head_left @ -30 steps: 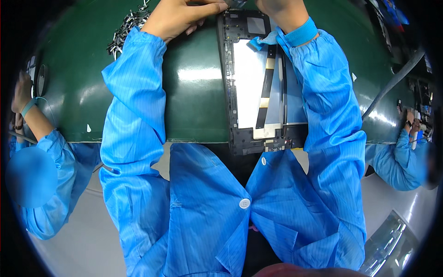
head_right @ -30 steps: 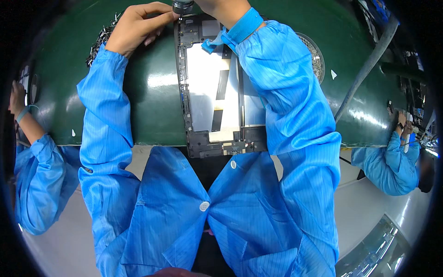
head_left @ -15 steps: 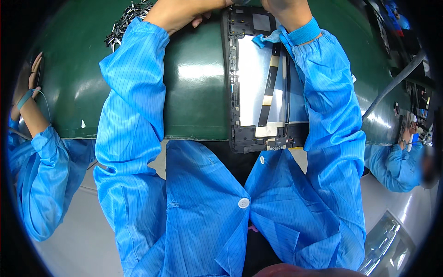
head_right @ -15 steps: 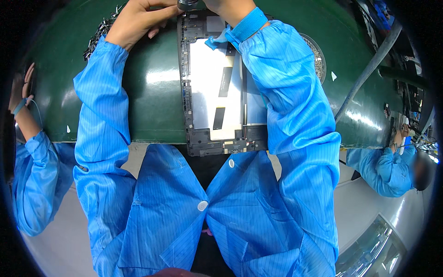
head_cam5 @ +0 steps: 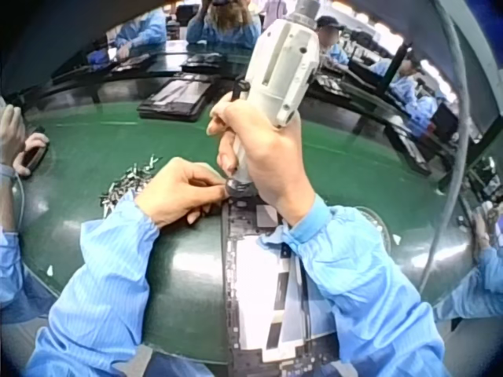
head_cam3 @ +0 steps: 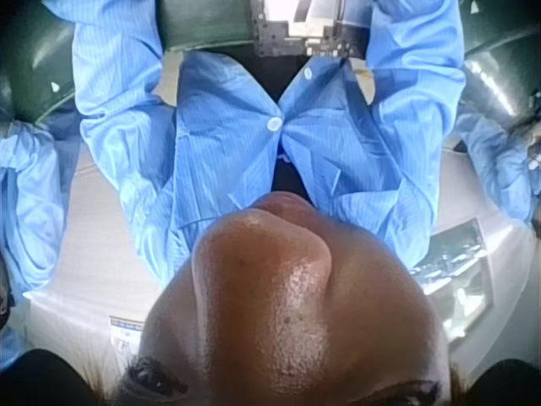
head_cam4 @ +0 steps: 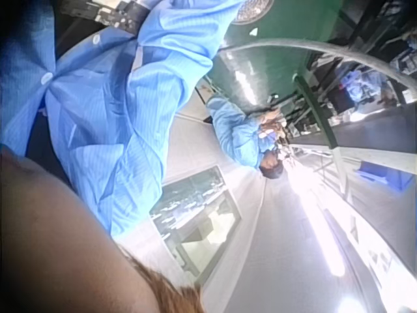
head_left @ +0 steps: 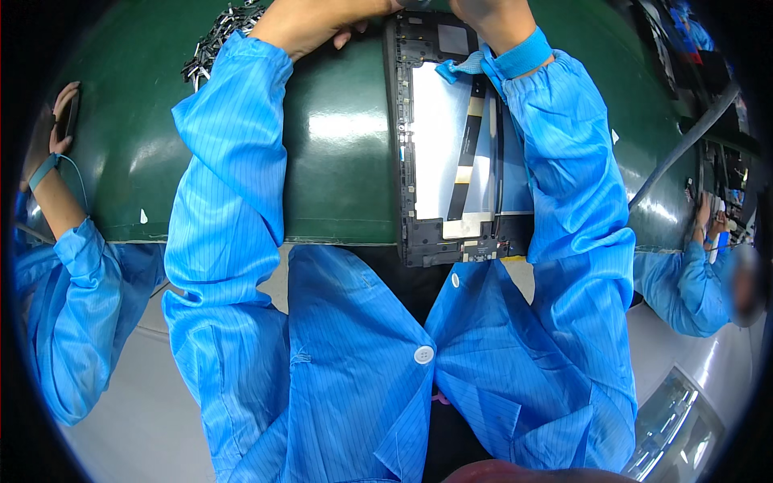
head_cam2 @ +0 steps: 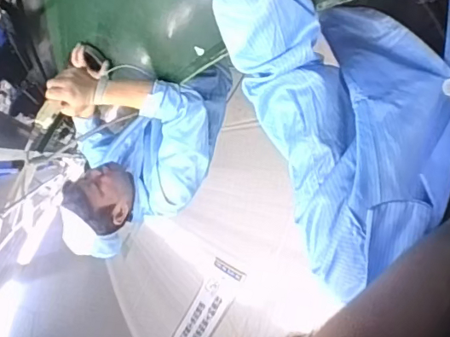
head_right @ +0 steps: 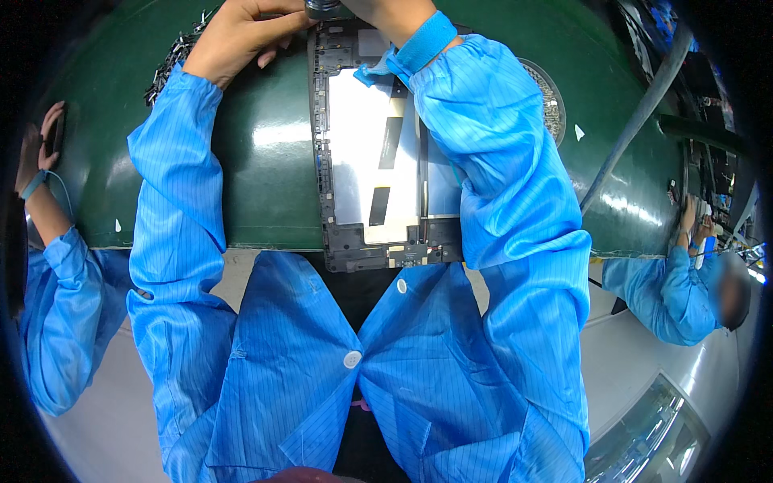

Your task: Assembling electronic screens on a production line using an electric screwdriver.

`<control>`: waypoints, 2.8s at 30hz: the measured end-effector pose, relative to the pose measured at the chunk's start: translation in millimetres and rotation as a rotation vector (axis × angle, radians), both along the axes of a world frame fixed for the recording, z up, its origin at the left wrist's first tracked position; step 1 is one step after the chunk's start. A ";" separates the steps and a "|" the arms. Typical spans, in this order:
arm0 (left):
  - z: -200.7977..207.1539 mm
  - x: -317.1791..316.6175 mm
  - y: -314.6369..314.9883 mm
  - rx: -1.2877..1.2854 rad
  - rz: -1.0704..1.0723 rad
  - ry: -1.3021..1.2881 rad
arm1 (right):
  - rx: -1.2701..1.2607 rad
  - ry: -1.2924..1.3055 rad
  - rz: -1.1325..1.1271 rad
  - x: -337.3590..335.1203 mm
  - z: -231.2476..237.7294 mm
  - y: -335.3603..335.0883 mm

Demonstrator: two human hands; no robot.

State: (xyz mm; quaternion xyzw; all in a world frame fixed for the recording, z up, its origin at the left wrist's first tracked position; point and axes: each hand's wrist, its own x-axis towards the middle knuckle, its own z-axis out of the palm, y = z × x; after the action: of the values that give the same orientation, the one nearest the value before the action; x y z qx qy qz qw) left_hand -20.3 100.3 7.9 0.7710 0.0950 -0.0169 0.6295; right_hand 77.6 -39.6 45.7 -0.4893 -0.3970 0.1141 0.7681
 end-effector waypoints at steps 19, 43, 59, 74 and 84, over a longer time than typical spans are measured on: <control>2.4 -0.5 -0.9 -0.005 -0.008 -0.014 | -0.002 0.045 -0.037 -0.6 0.7 -0.6; -4.3 2.0 3.0 0.003 -0.070 -0.042 | -0.095 -0.034 0.038 -0.9 5.9 7.3; -4.5 2.7 -0.9 -0.060 -0.027 -0.044 | -0.057 0.017 0.000 -2.4 5.7 1.7; -11.6 3.2 2.5 -0.085 -0.040 -0.071 | -0.056 0.006 -0.006 -3.2 5.7 1.5; -12.2 4.2 1.7 -0.087 -0.037 -0.046 | -0.074 0.023 -0.014 -4.8 6.0 1.5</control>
State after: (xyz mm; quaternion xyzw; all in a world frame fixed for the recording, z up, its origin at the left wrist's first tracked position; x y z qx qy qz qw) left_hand -16.2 102.0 -4.3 0.7446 0.0654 -0.0148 0.6641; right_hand 72.8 -38.2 51.7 -0.5188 -0.3802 0.1289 0.7548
